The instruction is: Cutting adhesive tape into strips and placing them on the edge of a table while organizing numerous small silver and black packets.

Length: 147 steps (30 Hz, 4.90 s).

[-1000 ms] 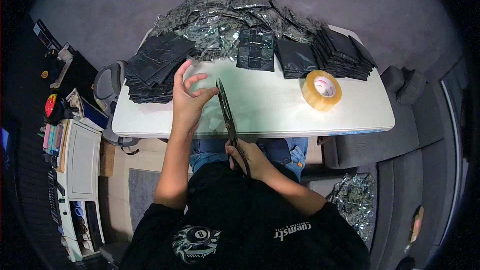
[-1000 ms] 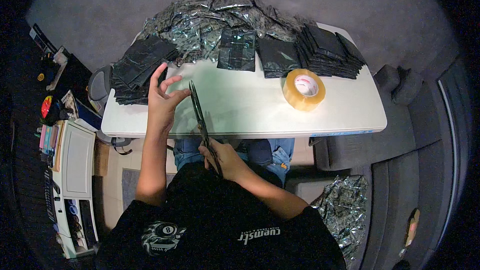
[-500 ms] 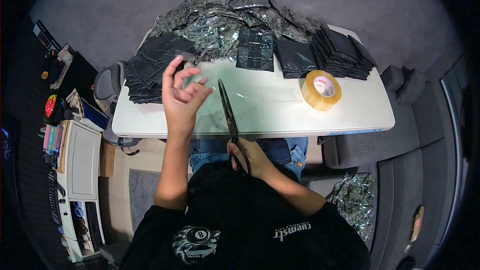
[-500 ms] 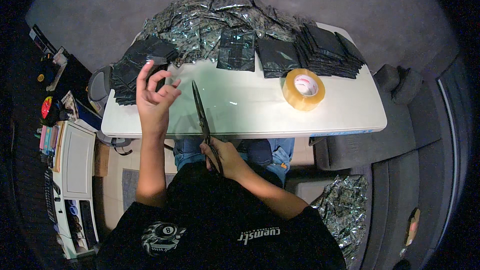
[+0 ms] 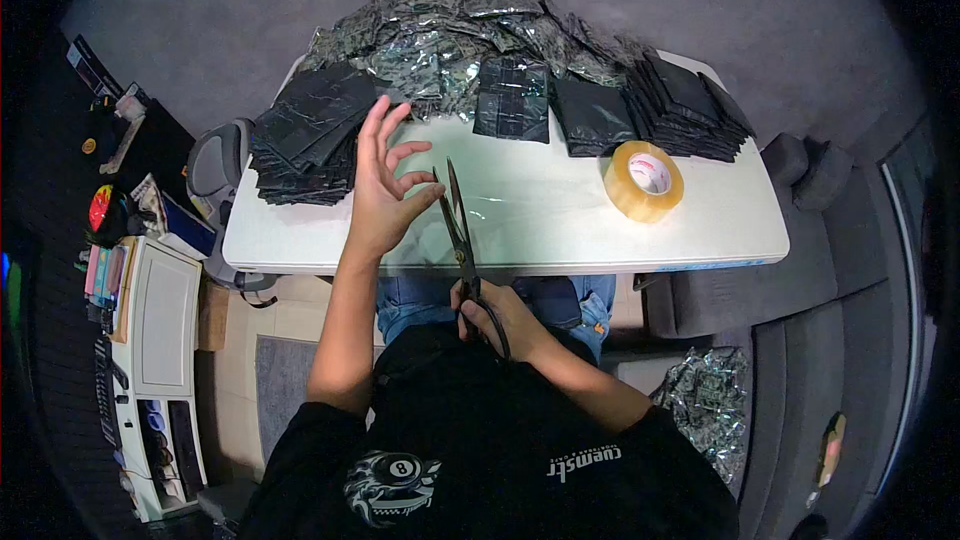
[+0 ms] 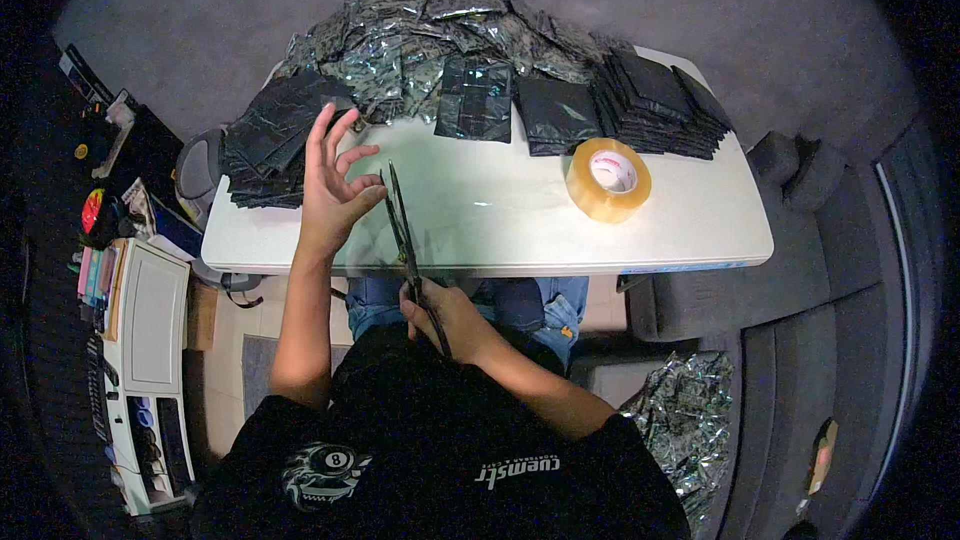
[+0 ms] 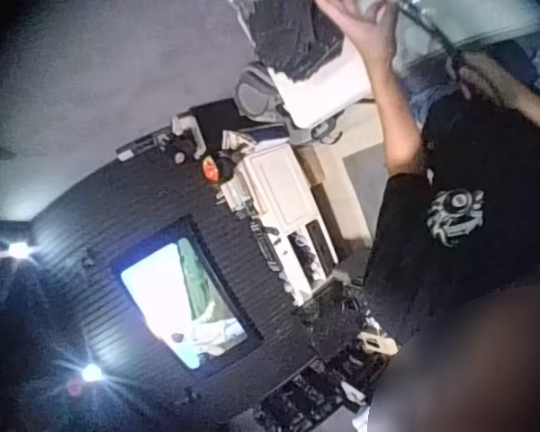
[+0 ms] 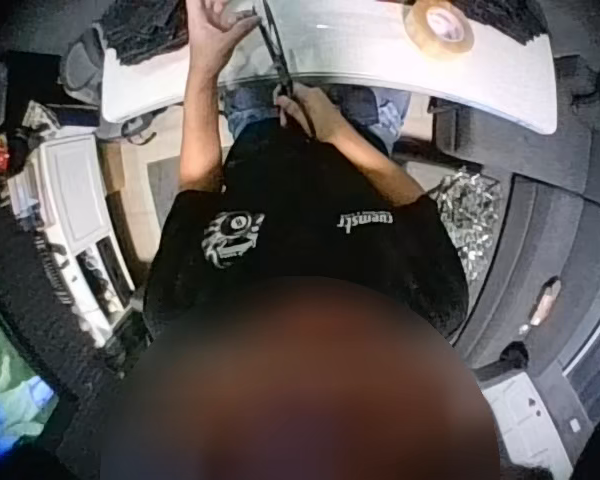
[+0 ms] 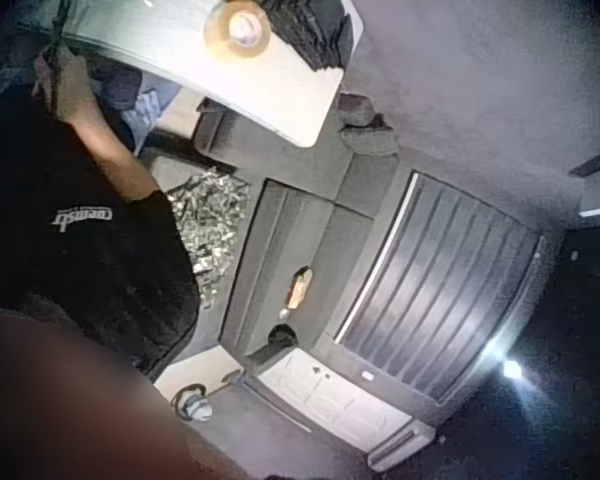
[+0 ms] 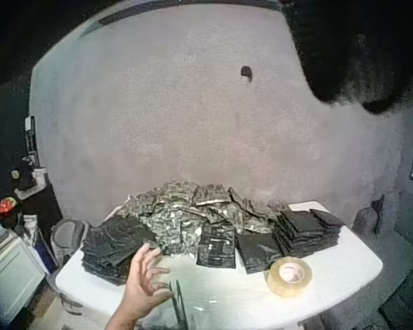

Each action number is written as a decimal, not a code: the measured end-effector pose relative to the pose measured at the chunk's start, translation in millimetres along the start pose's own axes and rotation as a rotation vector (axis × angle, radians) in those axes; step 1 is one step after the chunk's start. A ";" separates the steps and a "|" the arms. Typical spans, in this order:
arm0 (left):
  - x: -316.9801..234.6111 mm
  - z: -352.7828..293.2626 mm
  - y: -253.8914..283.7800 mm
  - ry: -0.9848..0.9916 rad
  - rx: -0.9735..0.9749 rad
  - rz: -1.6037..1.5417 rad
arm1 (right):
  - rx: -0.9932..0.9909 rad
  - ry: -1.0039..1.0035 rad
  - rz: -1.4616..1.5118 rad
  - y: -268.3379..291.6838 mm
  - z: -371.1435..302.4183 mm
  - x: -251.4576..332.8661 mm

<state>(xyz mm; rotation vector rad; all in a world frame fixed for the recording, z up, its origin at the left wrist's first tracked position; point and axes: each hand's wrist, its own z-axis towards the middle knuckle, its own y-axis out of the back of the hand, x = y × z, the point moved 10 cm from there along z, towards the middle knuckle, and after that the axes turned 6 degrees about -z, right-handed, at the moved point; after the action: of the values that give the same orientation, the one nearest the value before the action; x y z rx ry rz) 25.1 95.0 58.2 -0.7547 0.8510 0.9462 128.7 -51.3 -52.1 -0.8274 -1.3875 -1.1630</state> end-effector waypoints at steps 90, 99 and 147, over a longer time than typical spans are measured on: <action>16.3 29.5 -12.1 0.242 0.184 -0.015 | 0.091 -0.034 -0.024 -3.6 -2.4 -22.3; 19.1 30.1 -9.8 0.238 0.184 -0.029 | 0.050 -0.073 0.012 -1.6 -1.4 -13.2; 2.8 27.9 -8.0 0.125 0.095 -0.035 | -0.085 -0.127 0.072 10.2 3.0 -32.7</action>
<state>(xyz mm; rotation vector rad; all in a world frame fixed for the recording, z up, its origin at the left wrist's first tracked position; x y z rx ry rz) 41.0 116.3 70.1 -0.7501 0.9822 0.8281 142.8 -41.5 -81.9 -1.0182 -1.4068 -1.1357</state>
